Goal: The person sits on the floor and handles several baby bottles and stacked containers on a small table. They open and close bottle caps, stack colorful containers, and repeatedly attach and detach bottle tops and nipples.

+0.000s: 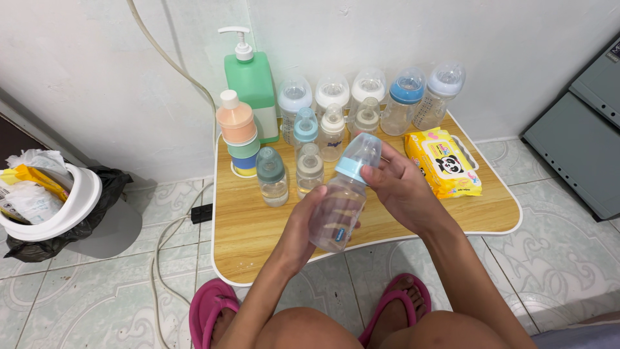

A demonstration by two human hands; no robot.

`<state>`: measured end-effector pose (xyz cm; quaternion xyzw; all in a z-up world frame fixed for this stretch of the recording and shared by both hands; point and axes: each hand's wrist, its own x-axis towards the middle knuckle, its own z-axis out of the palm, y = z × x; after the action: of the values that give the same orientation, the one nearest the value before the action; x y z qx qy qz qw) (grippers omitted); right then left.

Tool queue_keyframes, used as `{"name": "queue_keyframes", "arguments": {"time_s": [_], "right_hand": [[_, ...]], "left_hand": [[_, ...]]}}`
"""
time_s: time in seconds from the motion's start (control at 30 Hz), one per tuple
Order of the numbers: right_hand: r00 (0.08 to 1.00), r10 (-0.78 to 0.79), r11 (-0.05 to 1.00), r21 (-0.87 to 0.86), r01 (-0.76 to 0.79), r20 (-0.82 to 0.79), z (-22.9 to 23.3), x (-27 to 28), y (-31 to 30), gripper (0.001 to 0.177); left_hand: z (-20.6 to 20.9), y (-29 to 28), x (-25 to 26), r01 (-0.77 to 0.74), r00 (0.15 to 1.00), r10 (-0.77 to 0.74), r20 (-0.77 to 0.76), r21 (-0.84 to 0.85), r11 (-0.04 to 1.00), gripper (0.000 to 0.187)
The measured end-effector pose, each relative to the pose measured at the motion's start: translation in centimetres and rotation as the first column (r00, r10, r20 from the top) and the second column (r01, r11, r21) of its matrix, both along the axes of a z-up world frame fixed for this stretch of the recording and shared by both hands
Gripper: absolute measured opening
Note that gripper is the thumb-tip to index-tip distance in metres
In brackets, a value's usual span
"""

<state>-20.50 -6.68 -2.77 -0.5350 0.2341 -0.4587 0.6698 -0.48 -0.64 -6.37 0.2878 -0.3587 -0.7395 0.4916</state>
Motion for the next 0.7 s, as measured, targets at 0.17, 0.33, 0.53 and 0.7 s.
{"name": "queue_keyframes", "arguments": {"time_s": [0.17,0.33,0.53,0.7], "right_hand": [[0.985,0.070,0.995,0.061,-0.080,0.157,0.19,0.00,0.31,0.080],[0.977,0.091,0.992,0.073,-0.106,0.193,-0.04,0.13,0.49,0.081],[0.944,0.086,0.995,0.027,-0.100,0.318,-0.01,-0.19,0.59,0.065],[0.926,-0.006,0.989,0.139,-0.050,0.377,-0.11,-0.69,0.21,0.052]], "left_hand": [[-0.27,0.22,-0.50,0.066,0.995,-0.064,0.071,-0.016,0.998,0.079],[-0.21,0.55,-0.26,0.138,0.990,-0.137,0.028,-0.018,0.990,0.077],[-0.20,0.83,-0.13,0.258,0.953,-0.261,-0.152,-0.039,0.965,0.073],[-0.13,0.83,-0.55,0.065,0.990,-0.035,0.136,-0.222,0.973,0.075]]}}
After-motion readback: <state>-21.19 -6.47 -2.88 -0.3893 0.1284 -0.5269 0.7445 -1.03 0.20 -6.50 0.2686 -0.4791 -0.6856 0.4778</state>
